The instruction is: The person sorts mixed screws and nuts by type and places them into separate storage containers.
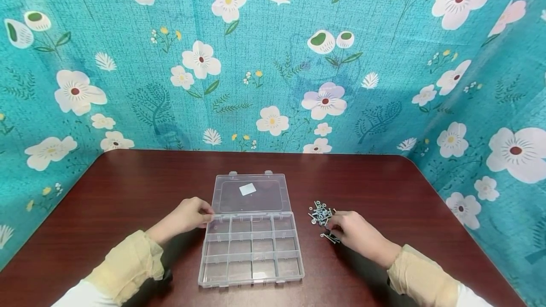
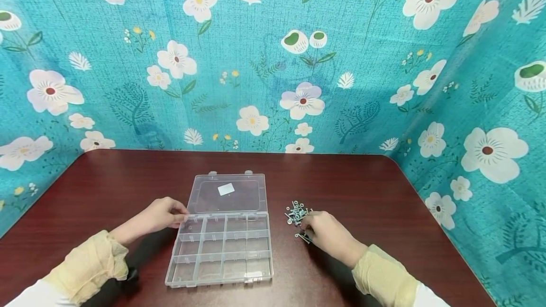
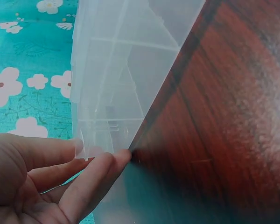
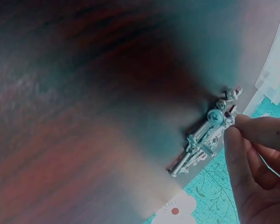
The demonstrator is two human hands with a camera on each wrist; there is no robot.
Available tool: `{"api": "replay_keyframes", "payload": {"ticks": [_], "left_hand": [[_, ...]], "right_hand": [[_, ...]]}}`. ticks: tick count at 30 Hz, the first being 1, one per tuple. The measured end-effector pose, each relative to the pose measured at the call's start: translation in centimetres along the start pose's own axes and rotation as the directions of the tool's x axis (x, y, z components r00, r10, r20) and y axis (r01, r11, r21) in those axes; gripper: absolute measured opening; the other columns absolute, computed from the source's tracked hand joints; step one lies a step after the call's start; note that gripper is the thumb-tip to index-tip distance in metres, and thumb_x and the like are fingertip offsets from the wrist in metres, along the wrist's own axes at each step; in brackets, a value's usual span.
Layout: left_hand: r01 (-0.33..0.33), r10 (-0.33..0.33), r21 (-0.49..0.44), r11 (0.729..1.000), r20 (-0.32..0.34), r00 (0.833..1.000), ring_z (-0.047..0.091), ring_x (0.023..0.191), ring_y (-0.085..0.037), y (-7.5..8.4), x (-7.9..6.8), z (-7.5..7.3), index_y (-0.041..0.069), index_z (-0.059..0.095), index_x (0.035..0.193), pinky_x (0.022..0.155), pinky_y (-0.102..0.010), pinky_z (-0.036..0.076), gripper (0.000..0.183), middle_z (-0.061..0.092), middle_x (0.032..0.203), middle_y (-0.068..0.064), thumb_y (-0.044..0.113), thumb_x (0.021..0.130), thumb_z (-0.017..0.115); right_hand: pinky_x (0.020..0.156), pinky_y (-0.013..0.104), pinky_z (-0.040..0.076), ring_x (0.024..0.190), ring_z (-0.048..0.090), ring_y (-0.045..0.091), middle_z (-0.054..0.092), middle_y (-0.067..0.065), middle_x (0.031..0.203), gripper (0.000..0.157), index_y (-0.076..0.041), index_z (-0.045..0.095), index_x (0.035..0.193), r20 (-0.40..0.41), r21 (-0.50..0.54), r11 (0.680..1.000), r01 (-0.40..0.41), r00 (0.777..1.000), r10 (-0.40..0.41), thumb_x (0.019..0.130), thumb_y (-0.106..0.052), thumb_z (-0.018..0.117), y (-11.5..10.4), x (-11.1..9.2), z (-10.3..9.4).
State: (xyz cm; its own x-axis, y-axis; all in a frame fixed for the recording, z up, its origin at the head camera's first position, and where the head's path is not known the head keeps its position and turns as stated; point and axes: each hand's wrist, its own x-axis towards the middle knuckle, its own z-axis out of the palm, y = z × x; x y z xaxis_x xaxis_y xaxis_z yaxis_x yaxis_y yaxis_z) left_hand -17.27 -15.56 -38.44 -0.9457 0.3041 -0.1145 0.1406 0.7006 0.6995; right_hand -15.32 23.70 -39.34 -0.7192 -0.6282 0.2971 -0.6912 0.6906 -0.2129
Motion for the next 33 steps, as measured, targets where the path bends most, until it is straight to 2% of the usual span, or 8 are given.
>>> {"api": "replay_keyframes", "payload": {"ticks": [3,7,18,27,33], "left_hand": [[0.003,-0.003,-0.018,1.0,-0.003,1.0,0.065,0.06,-0.016,0.04,0.05,0.07,-0.005,0.067,0.081,0.055,-0.025,0.057,0.007,0.064,0.07,-0.006,0.0,0.081,0.062],[0.015,-0.015,-0.039,0.999,-0.003,1.0,0.065,0.062,-0.018,0.07,0.16,0.12,-0.006,0.067,0.083,0.055,-0.026,0.058,0.007,0.064,0.072,-0.007,-0.001,0.081,0.062],[0.032,-0.032,-0.037,0.999,-0.01,0.999,0.064,0.063,-0.016,0.04,0.05,0.09,-0.006,0.067,0.084,0.056,-0.026,0.058,0.008,0.063,0.075,-0.007,0.001,0.082,0.063],[0.029,-0.03,-0.047,0.998,-0.017,0.999,0.064,0.062,-0.015,-0.36,0.08,0.25,-0.005,0.067,0.083,0.056,-0.024,0.058,0.007,0.064,0.072,-0.006,0.0,0.081,0.063],[0.019,-0.019,-0.048,0.999,-0.014,1.0,0.064,0.062,-0.017,-0.42,0.18,0.19,-0.006,0.067,0.083,0.055,-0.026,0.058,0.008,0.063,0.073,-0.007,0.001,0.081,0.063]], "right_hand": [[0.054,0.018,0.051,0.066,0.056,0.006,0.06,-0.005,0.071,0.021,-0.008,0.066,0.073,-0.029,0.003,1.0,0.008,1.0,-0.008,0.065,0.01,0.072,0.25,-0.13,0.44],[0.054,0.02,0.05,0.066,0.055,0.005,0.06,-0.005,0.07,0.02,-0.008,0.065,0.072,-0.028,0.017,1.0,0.0,1.0,0.0,0.065,0.009,0.073,0.38,-0.34,0.69],[0.051,0.017,0.047,0.061,0.05,0.0,0.06,-0.008,0.067,0.02,-0.011,0.065,0.067,0.034,0.028,0.999,-0.026,0.999,0.025,0.065,0.008,0.071,0.23,-0.46,0.68],[0.046,0.016,0.042,0.058,0.047,-0.001,0.059,-0.008,0.065,0.021,-0.011,0.064,0.067,0.121,-0.005,1.0,-0.023,0.992,0.023,0.064,0.009,0.068,0.02,-0.01,0.63],[0.043,0.014,0.037,0.054,0.041,-0.002,0.056,-0.006,0.061,0.021,-0.01,0.061,0.064,0.134,-0.034,0.999,-0.025,0.99,0.03,0.062,0.011,0.062,-0.26,0.4,0.7]]}}
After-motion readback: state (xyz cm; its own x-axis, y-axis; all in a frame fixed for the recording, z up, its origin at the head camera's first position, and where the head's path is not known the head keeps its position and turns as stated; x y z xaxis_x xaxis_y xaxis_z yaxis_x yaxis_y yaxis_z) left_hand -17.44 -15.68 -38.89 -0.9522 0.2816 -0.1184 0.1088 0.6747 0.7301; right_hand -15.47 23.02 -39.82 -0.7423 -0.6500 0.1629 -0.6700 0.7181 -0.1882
